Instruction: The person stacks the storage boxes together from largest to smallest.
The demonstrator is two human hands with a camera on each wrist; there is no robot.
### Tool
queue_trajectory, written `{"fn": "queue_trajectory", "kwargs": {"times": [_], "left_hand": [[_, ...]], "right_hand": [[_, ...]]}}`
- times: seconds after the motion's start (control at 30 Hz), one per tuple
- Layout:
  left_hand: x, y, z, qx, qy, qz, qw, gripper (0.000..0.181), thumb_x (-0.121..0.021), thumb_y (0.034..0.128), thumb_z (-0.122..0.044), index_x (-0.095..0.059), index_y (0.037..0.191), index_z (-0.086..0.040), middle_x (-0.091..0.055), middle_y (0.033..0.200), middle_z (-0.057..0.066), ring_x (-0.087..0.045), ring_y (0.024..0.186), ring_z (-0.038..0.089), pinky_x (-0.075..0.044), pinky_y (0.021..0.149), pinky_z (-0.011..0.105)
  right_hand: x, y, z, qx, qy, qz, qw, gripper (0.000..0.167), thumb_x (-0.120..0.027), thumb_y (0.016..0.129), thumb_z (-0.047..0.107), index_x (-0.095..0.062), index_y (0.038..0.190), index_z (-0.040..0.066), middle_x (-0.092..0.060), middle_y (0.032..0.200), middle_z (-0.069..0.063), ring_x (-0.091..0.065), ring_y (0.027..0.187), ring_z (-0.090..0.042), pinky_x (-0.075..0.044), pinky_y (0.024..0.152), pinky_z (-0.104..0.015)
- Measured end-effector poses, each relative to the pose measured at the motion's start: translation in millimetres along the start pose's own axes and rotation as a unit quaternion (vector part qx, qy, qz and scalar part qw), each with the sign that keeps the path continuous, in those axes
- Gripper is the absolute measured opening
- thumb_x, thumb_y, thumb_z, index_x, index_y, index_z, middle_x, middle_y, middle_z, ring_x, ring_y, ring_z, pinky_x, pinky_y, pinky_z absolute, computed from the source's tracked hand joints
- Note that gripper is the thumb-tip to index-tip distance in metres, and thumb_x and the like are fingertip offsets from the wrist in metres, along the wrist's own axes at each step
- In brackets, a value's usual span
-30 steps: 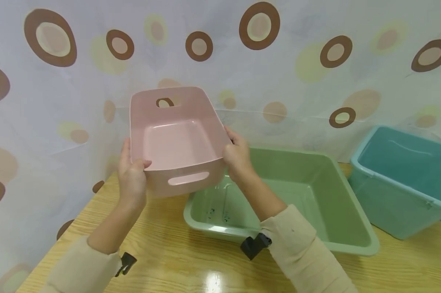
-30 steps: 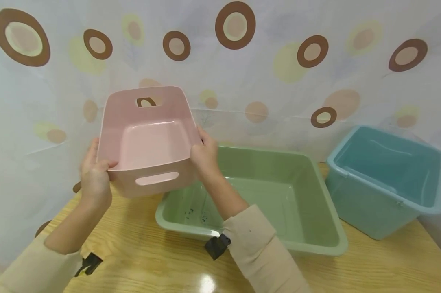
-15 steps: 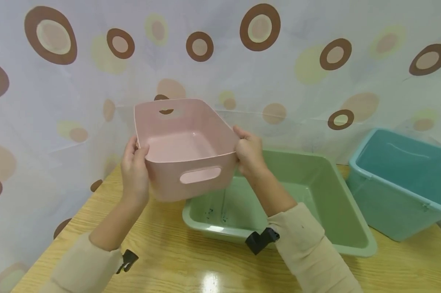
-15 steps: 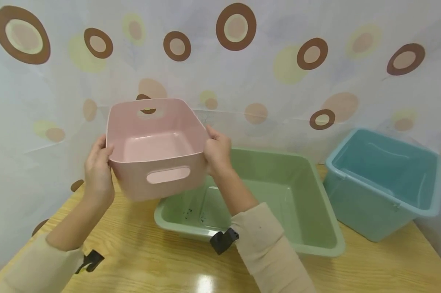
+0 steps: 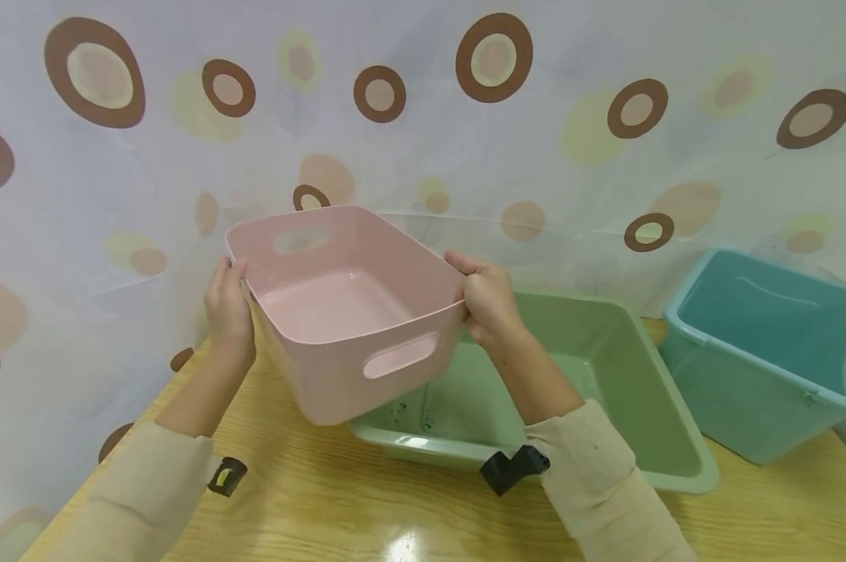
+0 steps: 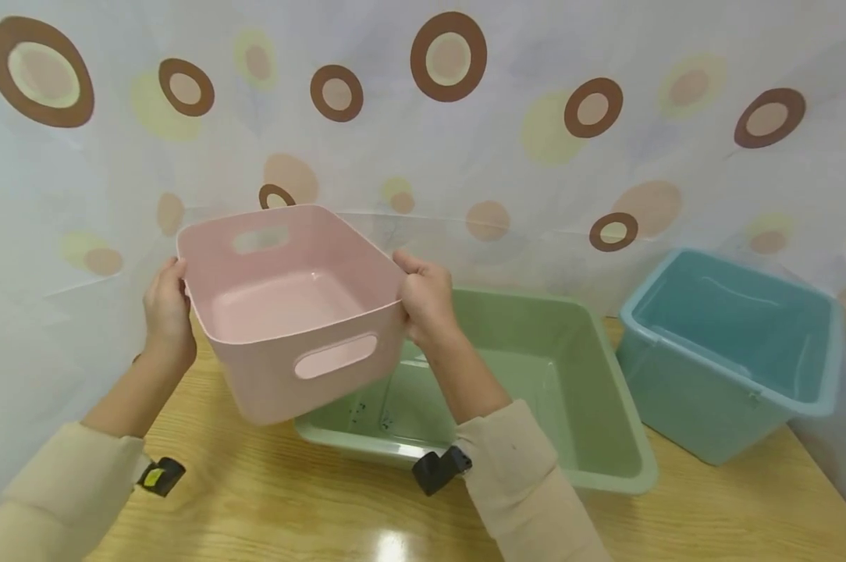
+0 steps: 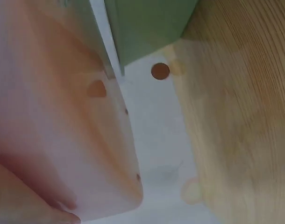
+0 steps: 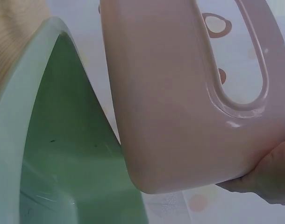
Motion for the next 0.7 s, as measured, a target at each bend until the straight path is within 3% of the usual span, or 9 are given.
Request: {"fn": "queue_trajectory", "kwargs": {"times": [0.07, 0.17, 0.4, 0.5, 0.6, 0.67, 0.7], "left_hand": [[4.5, 8.1, 2.8, 0.007, -0.003, -0.019, 0.9998, 0.033, -0.033, 0.0965, -0.030, -0.052, 0.118, -0.013, -0.053, 0.121, -0.003, -0.043, 0.115, 0.006, -0.029, 0.099, 0.015], [10.8, 18.7, 5.5, -0.003, -0.009, -0.046, 0.9989, 0.019, -0.038, 0.0954, -0.029, -0.046, 0.083, -0.017, -0.044, 0.081, -0.006, -0.040, 0.082, 0.007, -0.032, 0.078, 0.021], [28.1, 35.6, 10.0, -0.026, 0.012, -0.078, 0.9965, 0.026, -0.043, 0.0910, -0.023, -0.034, 0.068, -0.016, -0.031, 0.065, -0.006, -0.028, 0.064, 0.009, -0.026, 0.062, 0.020], [35.2, 41.3, 12.9, -0.032, -0.012, -0.092, 0.9951, 0.028, -0.044, 0.0902, -0.019, -0.036, 0.063, -0.017, -0.032, 0.062, -0.008, -0.028, 0.064, 0.008, -0.027, 0.062, 0.018], [40.8, 45.7, 15.5, -0.023, -0.055, -0.106, 0.9926, 0.030, -0.044, 0.0891, -0.015, -0.042, 0.060, -0.019, -0.043, 0.066, -0.009, -0.036, 0.070, 0.005, -0.031, 0.068, 0.014], [42.6, 47.7, 16.5, -0.010, -0.083, -0.100, 0.9915, 0.021, -0.043, 0.0886, -0.015, -0.060, 0.076, -0.017, -0.060, 0.092, -0.007, -0.046, 0.091, 0.004, -0.033, 0.081, 0.008], [42.8, 48.5, 16.5, -0.003, -0.098, -0.090, 0.9911, 0.023, -0.042, 0.0889, -0.015, -0.065, 0.092, -0.016, -0.060, 0.110, -0.006, -0.046, 0.105, 0.002, -0.031, 0.089, 0.006]], "right_hand": [[0.4, -1.0, 0.1, 0.001, -0.003, 0.014, 0.9999, 0.079, -0.025, 0.065, -0.022, -0.039, 0.139, 0.001, -0.038, 0.146, -0.010, -0.044, 0.125, -0.020, -0.044, 0.064, -0.016], [1.1, -2.4, -0.2, 0.002, -0.008, 0.033, 0.9994, 0.080, -0.025, 0.064, -0.022, -0.039, 0.139, 0.001, -0.037, 0.147, -0.011, -0.043, 0.127, -0.021, -0.046, 0.070, -0.016], [8.9, -4.1, -1.2, 0.000, -0.017, 0.056, 0.9983, 0.082, -0.026, 0.062, -0.021, -0.039, 0.139, 0.002, -0.038, 0.146, -0.010, -0.045, 0.123, -0.023, -0.046, 0.063, -0.017], [12.6, -4.2, -2.7, -0.005, -0.017, 0.064, 0.9978, 0.082, -0.026, 0.061, -0.020, -0.039, 0.139, 0.002, -0.040, 0.145, -0.011, -0.049, 0.116, -0.021, -0.047, 0.064, -0.017], [14.9, -4.9, -3.4, -0.014, -0.017, 0.078, 0.9967, 0.082, -0.026, 0.061, -0.019, -0.038, 0.140, 0.002, -0.039, 0.145, -0.013, -0.052, 0.109, -0.018, -0.049, 0.066, -0.019], [16.4, -5.0, -3.2, -0.018, -0.014, 0.085, 0.9961, 0.082, -0.026, 0.062, -0.018, -0.038, 0.140, 0.001, -0.039, 0.145, -0.015, -0.053, 0.104, -0.017, -0.050, 0.069, -0.019], [16.8, -5.1, -3.2, -0.020, -0.013, 0.088, 0.9958, 0.081, -0.026, 0.062, -0.018, -0.037, 0.140, 0.000, -0.038, 0.145, -0.017, -0.054, 0.103, -0.016, -0.050, 0.070, -0.020]]}}
Point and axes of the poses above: each hand's wrist, its own y-axis towards the middle knuckle, its own x-axis out of the back of the hand, z = x × y, the point moved 7 cm from there along y, towards the middle knuckle
